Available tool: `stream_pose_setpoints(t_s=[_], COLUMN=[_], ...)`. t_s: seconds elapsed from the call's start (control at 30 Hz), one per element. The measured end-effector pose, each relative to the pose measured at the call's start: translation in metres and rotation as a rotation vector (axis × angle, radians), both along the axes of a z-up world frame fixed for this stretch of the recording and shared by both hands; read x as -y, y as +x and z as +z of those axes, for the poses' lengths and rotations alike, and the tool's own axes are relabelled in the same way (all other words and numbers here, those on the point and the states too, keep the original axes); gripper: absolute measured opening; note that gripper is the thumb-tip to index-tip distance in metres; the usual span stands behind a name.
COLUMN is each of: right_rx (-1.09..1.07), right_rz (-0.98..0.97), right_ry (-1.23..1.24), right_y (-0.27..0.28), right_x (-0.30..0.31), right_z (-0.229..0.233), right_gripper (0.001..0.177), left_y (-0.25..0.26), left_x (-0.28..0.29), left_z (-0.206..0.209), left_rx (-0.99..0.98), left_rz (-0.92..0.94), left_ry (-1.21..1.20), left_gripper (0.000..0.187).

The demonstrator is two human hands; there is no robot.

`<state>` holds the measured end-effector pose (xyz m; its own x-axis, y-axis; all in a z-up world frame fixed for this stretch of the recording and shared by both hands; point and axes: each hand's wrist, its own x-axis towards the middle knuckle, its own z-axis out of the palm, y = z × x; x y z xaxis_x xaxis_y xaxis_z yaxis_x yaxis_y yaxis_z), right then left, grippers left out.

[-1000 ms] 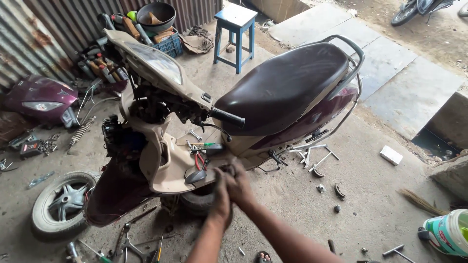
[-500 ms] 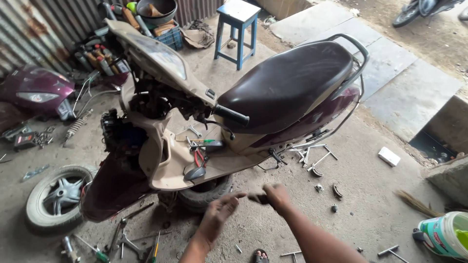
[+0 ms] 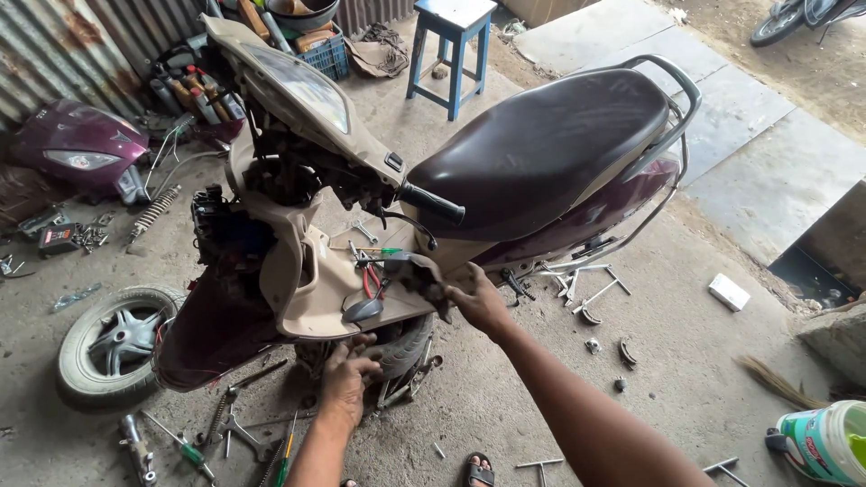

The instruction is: The person works on a scooter's front suspension in a repair workshop. They pick up a socket, handle small parts near the scooter, then hold and compare two coil springs side by side, aligning and pressing them together while crouched beside the wheel.

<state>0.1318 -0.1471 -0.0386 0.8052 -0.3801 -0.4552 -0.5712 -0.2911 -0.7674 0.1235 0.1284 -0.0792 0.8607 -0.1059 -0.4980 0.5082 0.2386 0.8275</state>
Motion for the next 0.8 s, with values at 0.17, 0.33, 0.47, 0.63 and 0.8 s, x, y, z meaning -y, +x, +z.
stream_pose_setpoints(t_s=[0.17, 0.33, 0.47, 0.63, 0.8], right_rx=[0.294, 0.68, 0.903, 0.144, 0.28], right_rz=[0.137, 0.632, 0.544, 0.093, -0.025], right_ry=[0.088, -0.336, -0.319, -0.134, -0.244], right_y=[-0.016, -0.061, -0.039, -0.009, 0.025], right_x=[-0.03, -0.088, -0.035, 0.03, 0.066], right_z=[0.01, 0.04, 0.001, -0.007, 0.004], right_gripper=[0.079, 0.065, 0.06, 0.057, 0.058], left_y=[0.003, -0.023, -0.028, -0.035, -0.033], left_x=[0.025, 0.094, 0.109, 0.093, 0.051], left_z=[0.024, 0.102, 0.108, 0.115, 0.099], left_rx=[-0.053, -0.032, -0.084, 0.218, 0.109], left_rz=[-0.039, -0.122, 0.026, -0.329, -0.272], left_ry=[-0.16, -0.44, -0.466, -0.393, 0.005], left_gripper=[0.041, 0.091, 0.099, 0.071, 0.041])
